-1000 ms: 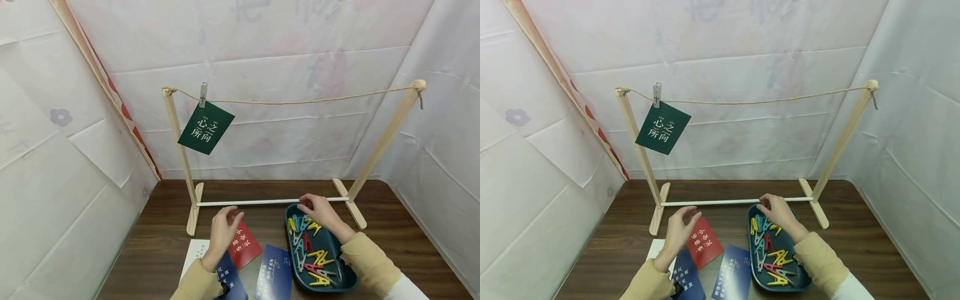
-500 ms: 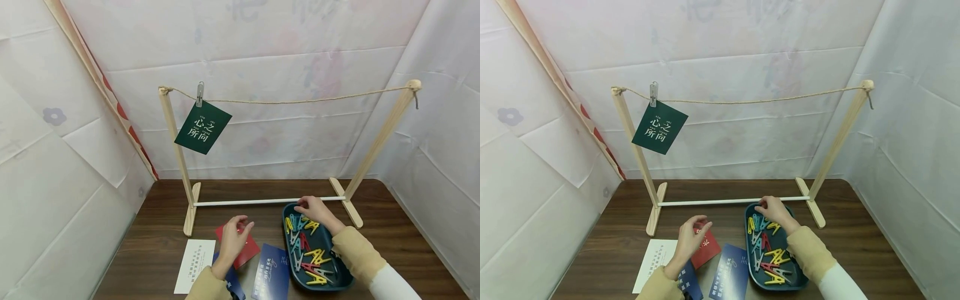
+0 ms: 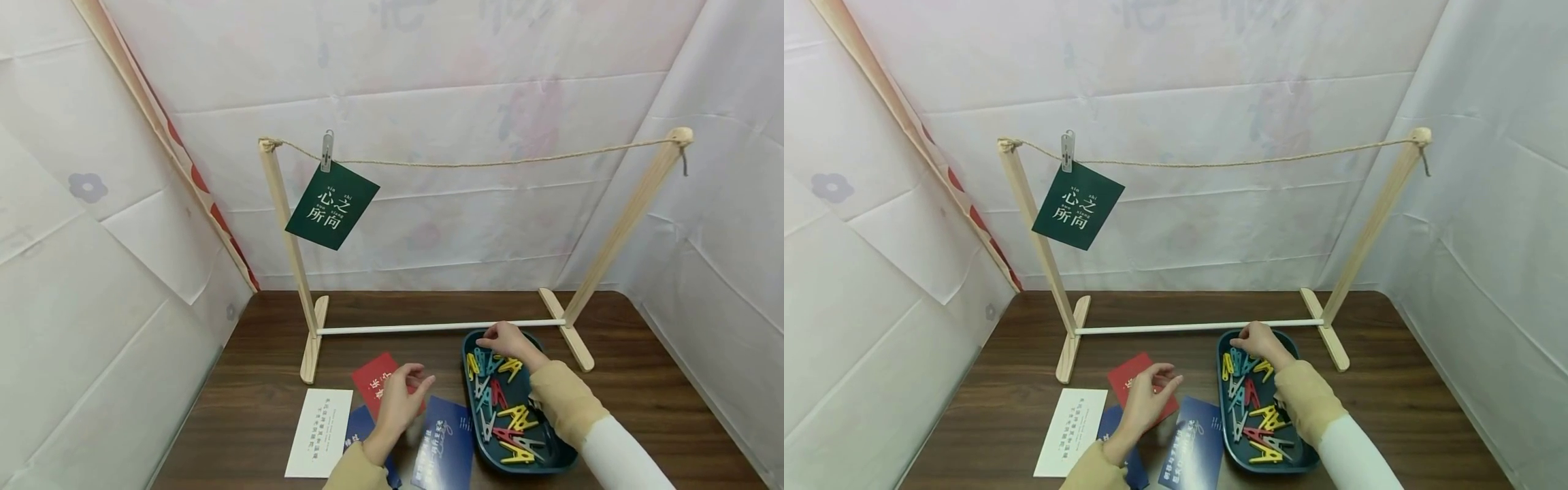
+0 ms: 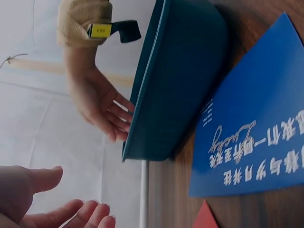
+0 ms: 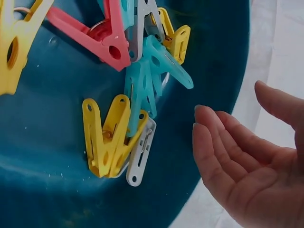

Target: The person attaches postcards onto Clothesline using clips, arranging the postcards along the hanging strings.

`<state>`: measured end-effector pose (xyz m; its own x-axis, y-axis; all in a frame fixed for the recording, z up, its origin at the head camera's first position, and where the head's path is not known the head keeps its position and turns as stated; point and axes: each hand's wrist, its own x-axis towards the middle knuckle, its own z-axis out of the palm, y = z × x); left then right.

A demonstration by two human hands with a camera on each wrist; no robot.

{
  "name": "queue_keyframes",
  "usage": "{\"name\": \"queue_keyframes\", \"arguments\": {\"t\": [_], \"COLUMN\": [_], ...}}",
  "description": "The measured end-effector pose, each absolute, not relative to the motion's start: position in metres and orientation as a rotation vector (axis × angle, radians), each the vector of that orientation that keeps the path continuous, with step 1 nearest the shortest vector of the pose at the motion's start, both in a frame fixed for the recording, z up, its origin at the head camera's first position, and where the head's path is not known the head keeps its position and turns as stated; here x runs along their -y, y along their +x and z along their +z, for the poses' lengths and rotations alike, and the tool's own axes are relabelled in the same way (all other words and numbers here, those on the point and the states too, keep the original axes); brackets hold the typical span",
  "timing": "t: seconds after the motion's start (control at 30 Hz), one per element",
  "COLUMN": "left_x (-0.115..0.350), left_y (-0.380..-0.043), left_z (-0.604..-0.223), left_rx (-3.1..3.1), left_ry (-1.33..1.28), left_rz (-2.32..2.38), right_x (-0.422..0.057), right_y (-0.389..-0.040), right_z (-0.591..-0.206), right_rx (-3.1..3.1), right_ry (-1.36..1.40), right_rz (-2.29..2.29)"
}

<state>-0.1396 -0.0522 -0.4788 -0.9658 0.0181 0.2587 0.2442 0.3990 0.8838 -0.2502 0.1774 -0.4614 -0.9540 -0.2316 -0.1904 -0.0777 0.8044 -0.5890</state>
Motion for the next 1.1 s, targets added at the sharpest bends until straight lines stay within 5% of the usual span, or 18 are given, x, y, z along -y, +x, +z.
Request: {"name": "queue_keyframes", "arguments": {"t": [1.1], "left_x": [0.007], "left_y": [-0.120], "left_z": [-0.501], "left_rx": [2.629], "left_ry": [-0.262], "left_rz": [-1.902], "right_x": [-0.166], "right_y": [-0.262], "right_z": [-0.485], "right_rx": [-2.579], "right_ry": [0.090], "right_rz": [-0.921]}}
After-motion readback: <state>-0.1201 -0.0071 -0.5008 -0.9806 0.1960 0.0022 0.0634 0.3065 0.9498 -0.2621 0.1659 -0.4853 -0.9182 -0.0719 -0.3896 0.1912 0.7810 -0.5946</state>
